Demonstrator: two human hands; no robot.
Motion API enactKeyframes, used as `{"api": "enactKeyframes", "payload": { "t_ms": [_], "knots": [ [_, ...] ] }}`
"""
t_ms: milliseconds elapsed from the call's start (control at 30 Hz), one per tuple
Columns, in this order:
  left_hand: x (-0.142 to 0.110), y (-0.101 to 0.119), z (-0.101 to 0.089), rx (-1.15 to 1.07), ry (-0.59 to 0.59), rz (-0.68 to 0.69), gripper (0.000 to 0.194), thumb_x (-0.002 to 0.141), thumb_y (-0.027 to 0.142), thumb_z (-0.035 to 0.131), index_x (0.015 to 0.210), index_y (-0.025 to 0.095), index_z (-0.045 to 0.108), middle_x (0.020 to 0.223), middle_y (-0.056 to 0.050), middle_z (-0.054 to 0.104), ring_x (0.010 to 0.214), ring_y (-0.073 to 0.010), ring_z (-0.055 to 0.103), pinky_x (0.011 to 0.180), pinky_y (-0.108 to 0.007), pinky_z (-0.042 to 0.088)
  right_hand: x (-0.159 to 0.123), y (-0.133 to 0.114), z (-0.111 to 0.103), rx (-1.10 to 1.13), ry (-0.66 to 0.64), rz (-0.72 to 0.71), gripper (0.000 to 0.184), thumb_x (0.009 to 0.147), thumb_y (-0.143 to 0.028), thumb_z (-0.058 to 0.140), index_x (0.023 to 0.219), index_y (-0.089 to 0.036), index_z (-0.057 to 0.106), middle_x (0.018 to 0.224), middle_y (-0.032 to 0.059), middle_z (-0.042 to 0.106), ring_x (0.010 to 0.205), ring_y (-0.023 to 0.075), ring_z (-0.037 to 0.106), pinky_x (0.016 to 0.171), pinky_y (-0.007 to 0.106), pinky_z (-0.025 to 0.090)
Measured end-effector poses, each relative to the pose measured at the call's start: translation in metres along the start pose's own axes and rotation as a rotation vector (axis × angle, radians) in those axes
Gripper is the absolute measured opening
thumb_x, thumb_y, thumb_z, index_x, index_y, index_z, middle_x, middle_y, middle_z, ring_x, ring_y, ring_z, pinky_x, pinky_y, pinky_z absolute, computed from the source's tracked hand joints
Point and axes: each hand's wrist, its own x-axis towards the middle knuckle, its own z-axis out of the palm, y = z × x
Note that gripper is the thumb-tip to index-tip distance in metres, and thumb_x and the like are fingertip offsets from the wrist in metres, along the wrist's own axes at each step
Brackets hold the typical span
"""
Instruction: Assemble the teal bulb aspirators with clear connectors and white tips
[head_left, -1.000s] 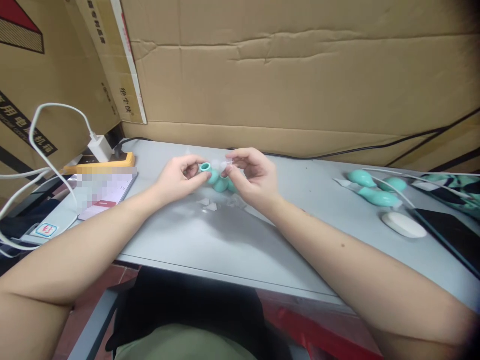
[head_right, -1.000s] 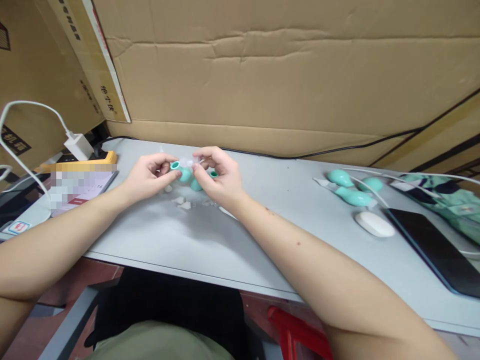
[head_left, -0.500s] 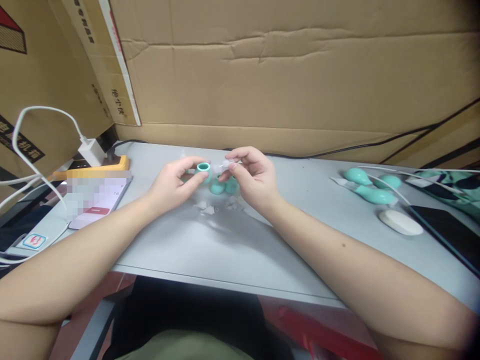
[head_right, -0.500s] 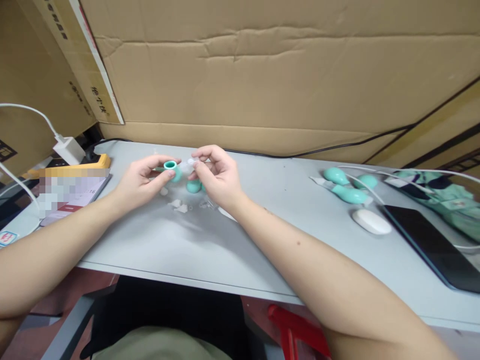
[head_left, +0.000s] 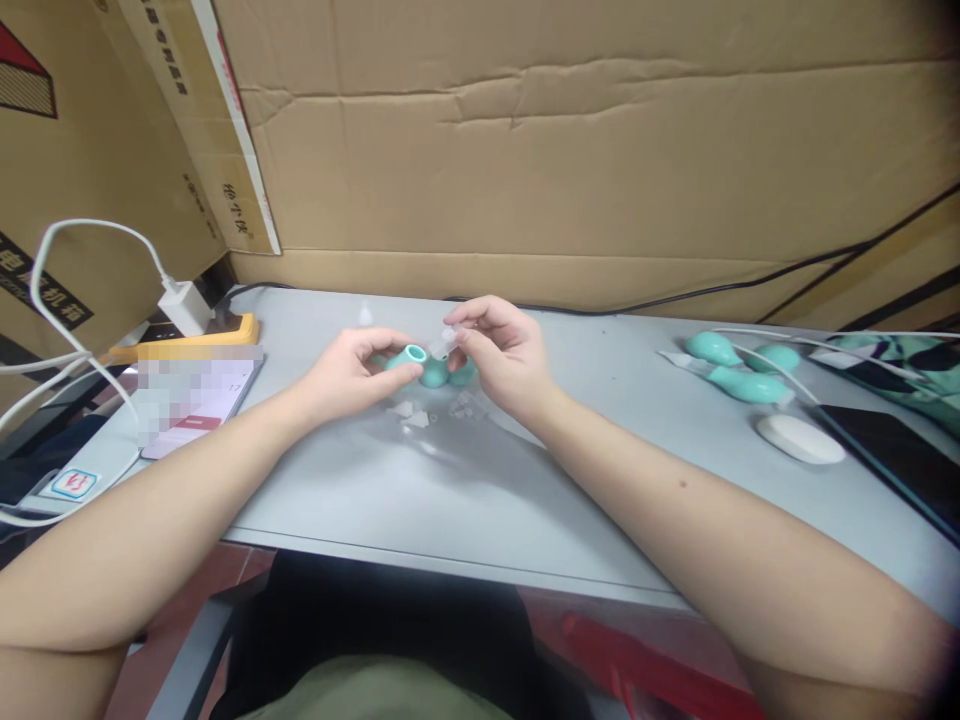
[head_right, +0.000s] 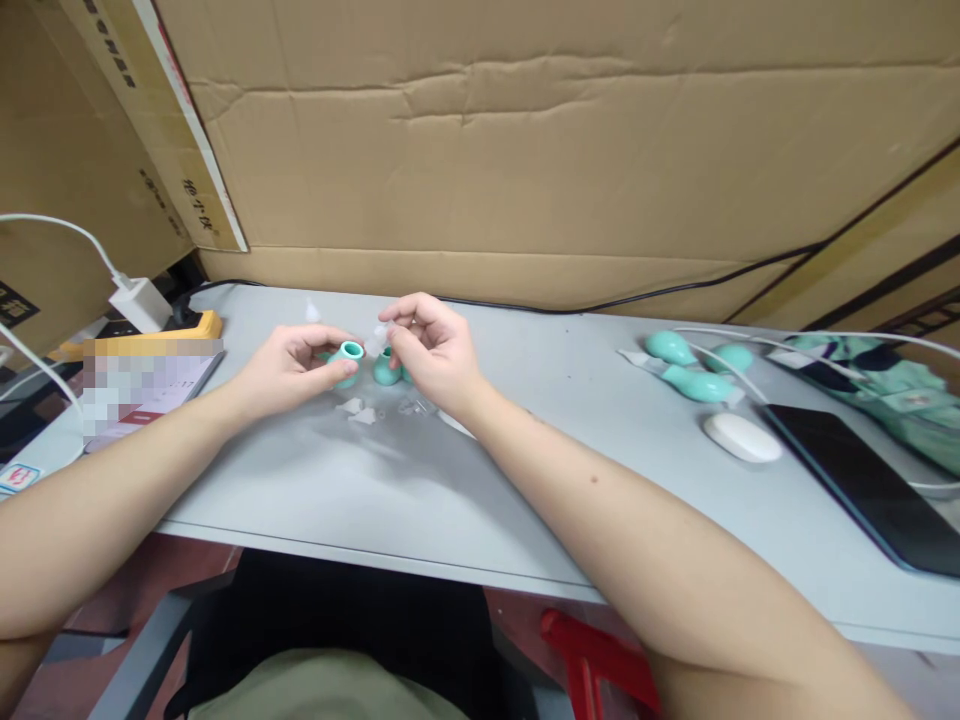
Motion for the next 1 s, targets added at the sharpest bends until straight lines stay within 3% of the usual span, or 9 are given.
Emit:
{"api": "enactKeyframes", "payload": {
  "t_ms": [367, 633, 867, 1000],
  "knots": [
    [-0.0001, 0.0015, 0.0028, 0.099, -0.033, 0.052, 0.041, 0.09, 0.048, 0.079, 0.112, 0.015, 0.086, 0.097, -0.009, 0.083, 0.068, -0.0132, 0.062, 0.063, -0.027, 0.05, 0.0001, 0.0011, 0.0017, -0.005, -0.023, -0.018, 0.041, 0.088, -0.062, 0.086, 0.095, -0.026, 0.069, 0.071, -0.0032, 0.062, 0.051, 0.0143, 0.062, 0.049, 0.031, 0.052],
    [0.0014, 0.0023, 0.0003, 0.108, -0.004, 0.111, 0.038, 0.089, 0.044, 0.08, 0.113, 0.015, 0.086, 0.104, -0.01, 0.083, 0.083, -0.0171, 0.071, 0.073, -0.028, 0.055, 0.0002, 0.0034, 0.0017, -0.006, -0.035, -0.013, 0.052, 0.086, -0.075, 0.084, 0.096, -0.027, 0.069, 0.073, -0.0025, 0.064, 0.052, 0.0144, 0.062, 0.049, 0.031, 0.054],
    [0.0027, -0.0004, -0.0006, 0.238, 0.084, 0.155, 0.032, 0.088, 0.043, 0.079, 0.106, 0.018, 0.085, 0.102, -0.009, 0.081, 0.089, -0.0195, 0.07, 0.08, -0.03, 0.054, -0.0018, 0.0032, 0.0017, -0.024, -0.039, -0.008, 0.049, 0.088, -0.072, 0.085, 0.098, -0.027, 0.068, 0.076, -0.0014, 0.065, 0.053, 0.0141, 0.062, 0.049, 0.031, 0.054],
    [0.0029, 0.0005, -0.0031, 0.3, 0.101, 0.212, 0.029, 0.09, 0.042, 0.077, 0.105, 0.018, 0.084, 0.11, -0.009, 0.084, 0.101, -0.0225, 0.075, 0.093, -0.033, 0.057, -0.0032, 0.0003, 0.001, -0.064, -0.085, -0.073, 0.043, 0.091, -0.064, 0.085, 0.101, -0.025, 0.069, 0.08, -0.0004, 0.065, 0.058, 0.0135, 0.062, 0.052, 0.029, 0.055]
  ]
}}
